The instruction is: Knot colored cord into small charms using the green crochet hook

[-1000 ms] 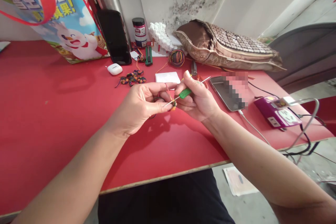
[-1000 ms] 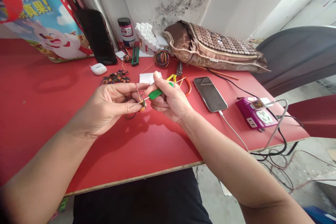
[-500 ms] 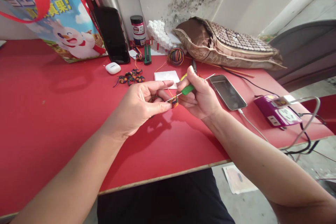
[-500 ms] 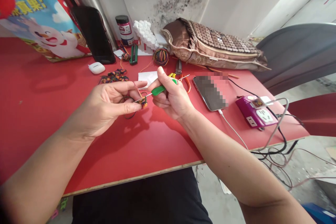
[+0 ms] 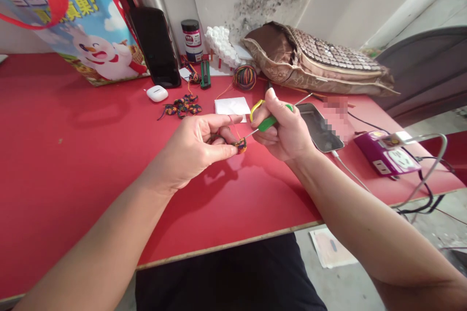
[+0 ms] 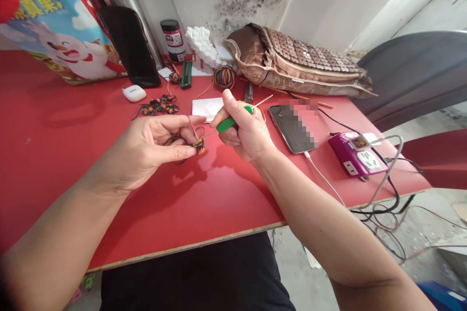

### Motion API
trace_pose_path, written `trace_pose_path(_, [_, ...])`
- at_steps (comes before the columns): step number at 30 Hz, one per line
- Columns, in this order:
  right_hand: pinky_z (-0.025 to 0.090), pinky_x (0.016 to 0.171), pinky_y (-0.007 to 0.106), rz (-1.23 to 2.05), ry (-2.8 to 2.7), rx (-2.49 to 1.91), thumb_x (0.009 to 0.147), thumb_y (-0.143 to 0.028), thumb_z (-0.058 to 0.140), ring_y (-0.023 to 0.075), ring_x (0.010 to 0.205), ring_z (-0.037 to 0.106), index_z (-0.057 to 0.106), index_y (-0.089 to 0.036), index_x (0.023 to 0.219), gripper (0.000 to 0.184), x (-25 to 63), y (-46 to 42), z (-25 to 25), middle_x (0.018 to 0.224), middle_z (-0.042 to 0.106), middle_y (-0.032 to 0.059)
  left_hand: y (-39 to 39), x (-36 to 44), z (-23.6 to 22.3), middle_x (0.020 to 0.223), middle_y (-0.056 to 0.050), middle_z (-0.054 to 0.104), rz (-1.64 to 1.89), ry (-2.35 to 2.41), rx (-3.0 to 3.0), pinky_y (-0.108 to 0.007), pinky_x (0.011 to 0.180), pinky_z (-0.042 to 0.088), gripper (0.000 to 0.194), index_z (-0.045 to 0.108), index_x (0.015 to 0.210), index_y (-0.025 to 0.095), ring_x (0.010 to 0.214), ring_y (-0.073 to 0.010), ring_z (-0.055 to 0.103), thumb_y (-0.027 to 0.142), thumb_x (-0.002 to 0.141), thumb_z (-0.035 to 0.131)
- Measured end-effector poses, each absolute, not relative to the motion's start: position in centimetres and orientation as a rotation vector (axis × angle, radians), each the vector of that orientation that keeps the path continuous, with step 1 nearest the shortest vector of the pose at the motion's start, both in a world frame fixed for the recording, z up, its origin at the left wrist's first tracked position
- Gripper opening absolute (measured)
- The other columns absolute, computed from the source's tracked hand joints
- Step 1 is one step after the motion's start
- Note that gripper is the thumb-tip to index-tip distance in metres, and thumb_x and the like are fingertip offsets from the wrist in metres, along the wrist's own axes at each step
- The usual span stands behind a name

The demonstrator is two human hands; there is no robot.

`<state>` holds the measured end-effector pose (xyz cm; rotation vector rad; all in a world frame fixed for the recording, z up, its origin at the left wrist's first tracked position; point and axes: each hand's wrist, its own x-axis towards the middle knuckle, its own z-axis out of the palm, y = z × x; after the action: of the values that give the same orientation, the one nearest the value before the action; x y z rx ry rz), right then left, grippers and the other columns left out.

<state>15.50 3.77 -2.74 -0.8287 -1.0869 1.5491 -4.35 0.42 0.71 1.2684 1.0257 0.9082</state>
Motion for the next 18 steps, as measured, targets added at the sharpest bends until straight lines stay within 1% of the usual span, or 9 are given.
trace_pose_path(4, [0.015, 0.039, 0.025, 1.499, -1.108, -0.820, 0.092, -0.079, 0.073, 0.0058, 0.039, 0.019, 0.072, -0.021, 0.061, 0.066, 15.56, 3.60, -2.57, 0.042, 0.028, -0.0088, 0.51, -4.39, 0.30, 0.076, -0.001, 0.073, 0.903, 1.047, 1.266, -0.031, 0.074, 0.054, 0.046, 0.089, 0.113, 0.016, 0.074, -0.0161, 0.066, 0.015, 0.068, 0.092])
trace_pose_path(7, [0.016, 0.039, 0.026, 1.471, -1.119, -0.823, 0.092, -0.078, 0.073, 0.0059, 0.039, 0.020, 0.075, -0.021, 0.066, 0.063, 15.57, 3.41, -2.31, 0.044, 0.030, -0.0085, 0.58, -4.32, 0.19, 0.077, -0.001, 0.073, 0.903, 1.072, 1.242, -0.032, 0.078, 0.056, 0.046, 0.089, 0.113, 0.016, 0.075, -0.0160, 0.068, 0.012, 0.067, 0.091])
trace_pose_path(12, [0.016, 0.040, 0.027, 1.352, -1.152, -0.877, 0.091, -0.072, 0.079, 0.0068, 0.041, 0.025, 0.076, -0.021, 0.065, 0.058, 15.54, 3.12, -2.14, 0.046, 0.038, -0.0059, 0.67, -4.18, -0.04, 0.075, 0.000, 0.072, 0.917, 1.102, 1.235, -0.034, 0.083, 0.056, 0.047, 0.089, 0.113, 0.015, 0.075, -0.0156, 0.067, 0.013, 0.067, 0.093])
trace_pose_path(15, [0.018, 0.041, 0.027, 1.303, -1.194, -0.863, 0.091, -0.070, 0.080, 0.0073, 0.043, 0.031, 0.077, -0.021, 0.066, 0.055, 15.63, 3.13, -2.51, 0.049, 0.044, -0.0041, 0.73, -4.18, -0.19, 0.076, 0.000, 0.071, 0.918, 1.133, 1.216, -0.034, 0.081, 0.055, 0.046, 0.089, 0.112, 0.015, 0.075, -0.0155, 0.066, 0.013, 0.066, 0.094])
trace_pose_path(18, [0.022, 0.042, 0.027, 1.246, -1.220, -0.873, 0.092, -0.067, 0.081, 0.0088, 0.045, 0.036, 0.079, -0.021, 0.070, 0.051, 15.71, 3.15, -2.90, 0.050, 0.046, -0.0034, 0.77, -4.16, -0.09, 0.074, 0.001, 0.069, 0.904, 1.165, 1.194, -0.033, 0.077, 0.053, 0.045, 0.090, 0.109, 0.015, 0.070, -0.0143, 0.062, 0.010, 0.065, 0.092])
